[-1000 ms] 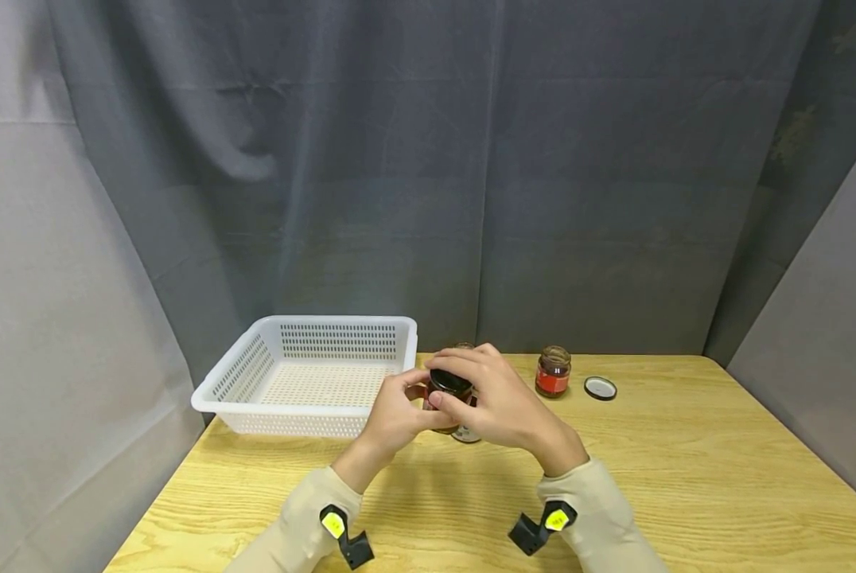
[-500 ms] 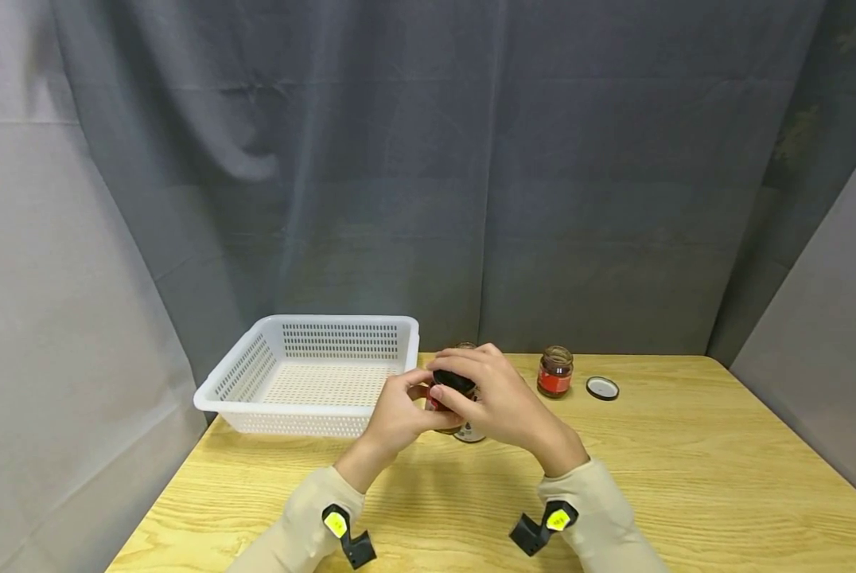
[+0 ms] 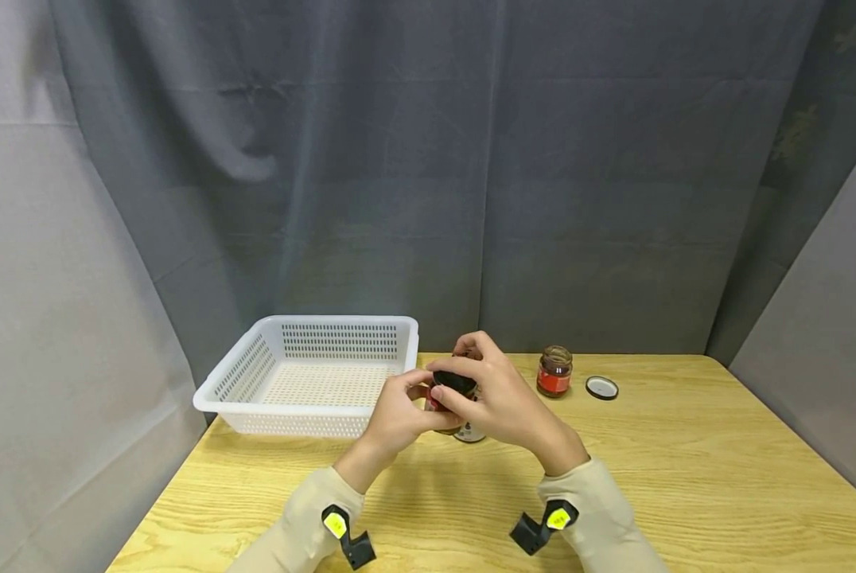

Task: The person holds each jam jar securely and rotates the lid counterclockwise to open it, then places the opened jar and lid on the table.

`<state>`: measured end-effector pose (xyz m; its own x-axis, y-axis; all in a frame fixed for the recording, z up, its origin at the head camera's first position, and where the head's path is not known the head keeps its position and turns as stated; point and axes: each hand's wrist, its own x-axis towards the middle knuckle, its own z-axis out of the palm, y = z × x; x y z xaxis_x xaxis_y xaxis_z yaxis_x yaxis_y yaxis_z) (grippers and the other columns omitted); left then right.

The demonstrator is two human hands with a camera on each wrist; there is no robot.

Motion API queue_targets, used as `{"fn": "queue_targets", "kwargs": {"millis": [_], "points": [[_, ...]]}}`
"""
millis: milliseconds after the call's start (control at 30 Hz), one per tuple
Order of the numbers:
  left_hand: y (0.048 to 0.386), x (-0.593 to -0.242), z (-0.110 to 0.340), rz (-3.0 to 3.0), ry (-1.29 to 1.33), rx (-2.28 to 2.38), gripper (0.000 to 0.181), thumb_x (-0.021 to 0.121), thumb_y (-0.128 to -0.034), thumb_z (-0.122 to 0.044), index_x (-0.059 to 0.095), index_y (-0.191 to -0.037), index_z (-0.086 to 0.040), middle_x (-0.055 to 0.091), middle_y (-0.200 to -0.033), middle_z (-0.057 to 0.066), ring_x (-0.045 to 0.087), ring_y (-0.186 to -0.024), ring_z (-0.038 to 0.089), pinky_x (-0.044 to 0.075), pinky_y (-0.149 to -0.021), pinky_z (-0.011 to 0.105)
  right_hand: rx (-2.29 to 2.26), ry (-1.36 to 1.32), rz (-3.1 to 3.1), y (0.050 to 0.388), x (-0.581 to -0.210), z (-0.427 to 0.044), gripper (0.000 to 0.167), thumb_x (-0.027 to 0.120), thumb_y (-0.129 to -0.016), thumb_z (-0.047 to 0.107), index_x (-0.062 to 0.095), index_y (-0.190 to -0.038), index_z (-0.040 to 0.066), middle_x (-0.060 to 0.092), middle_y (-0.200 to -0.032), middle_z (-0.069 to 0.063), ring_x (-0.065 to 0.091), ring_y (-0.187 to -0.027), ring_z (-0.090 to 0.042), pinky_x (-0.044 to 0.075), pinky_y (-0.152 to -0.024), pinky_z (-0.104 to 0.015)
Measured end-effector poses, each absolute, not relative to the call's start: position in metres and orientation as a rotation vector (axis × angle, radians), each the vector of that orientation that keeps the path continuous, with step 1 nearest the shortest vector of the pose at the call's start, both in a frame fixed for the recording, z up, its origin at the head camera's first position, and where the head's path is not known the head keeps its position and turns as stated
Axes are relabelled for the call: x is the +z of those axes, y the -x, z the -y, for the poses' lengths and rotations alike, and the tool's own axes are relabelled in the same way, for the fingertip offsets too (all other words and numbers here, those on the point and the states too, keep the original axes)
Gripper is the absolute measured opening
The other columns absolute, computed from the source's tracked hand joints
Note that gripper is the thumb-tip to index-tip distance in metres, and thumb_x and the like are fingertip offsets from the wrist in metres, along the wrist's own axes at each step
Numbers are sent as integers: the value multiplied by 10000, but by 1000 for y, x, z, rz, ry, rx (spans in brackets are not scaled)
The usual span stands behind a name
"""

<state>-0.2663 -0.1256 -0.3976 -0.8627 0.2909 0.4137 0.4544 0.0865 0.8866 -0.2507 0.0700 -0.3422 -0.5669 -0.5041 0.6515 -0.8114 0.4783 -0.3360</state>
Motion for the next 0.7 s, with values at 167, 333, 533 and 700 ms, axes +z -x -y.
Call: {"fn": "queue_targets", "kwargs": {"millis": [167,333,533,700], "points": [[266,-397,126,2216,773,-1890,437,923,-737,-114,780,-1146,-169,699,-1176,-10,642,-1012,273,590,-726,398,878,-1086,2260,250,-342,-70,267,739,-979,285,777,-1221,180,513,-1134,-22,501,-967,-171,478,-757,-370],[266,-397,126,2222,768,-1893,417,924,-744,-126,782,-1133,-171,698,-1126,14,645,-990,273,587,-715,391,877,-1090,2273,249,-341,-71,271,749,-970,275,779,-1217,166,531,-1106,-13,504,-938,-167,478,-746,-362],[265,-397,126,2204,785,-1919,436,919,-761,-124,771,-1171,-151,699,-1073,47,647,-965,284,598,-709,385,865,-1110,2266,249,-341,-71,271,739,-977,255,775,-1228,157,548,-1118,-16,506,-937,-172,471,-749,-364],[265,-398,126,2194,791,-1905,479,918,-755,-117,766,-1206,-166,706,-1096,32,649,-960,280,596,-694,374,849,-1123,2257,249,-341,-71,269,729,-982,241,774,-1231,152,561,-1138,-18,514,-949,-177,474,-759,-370]]}}
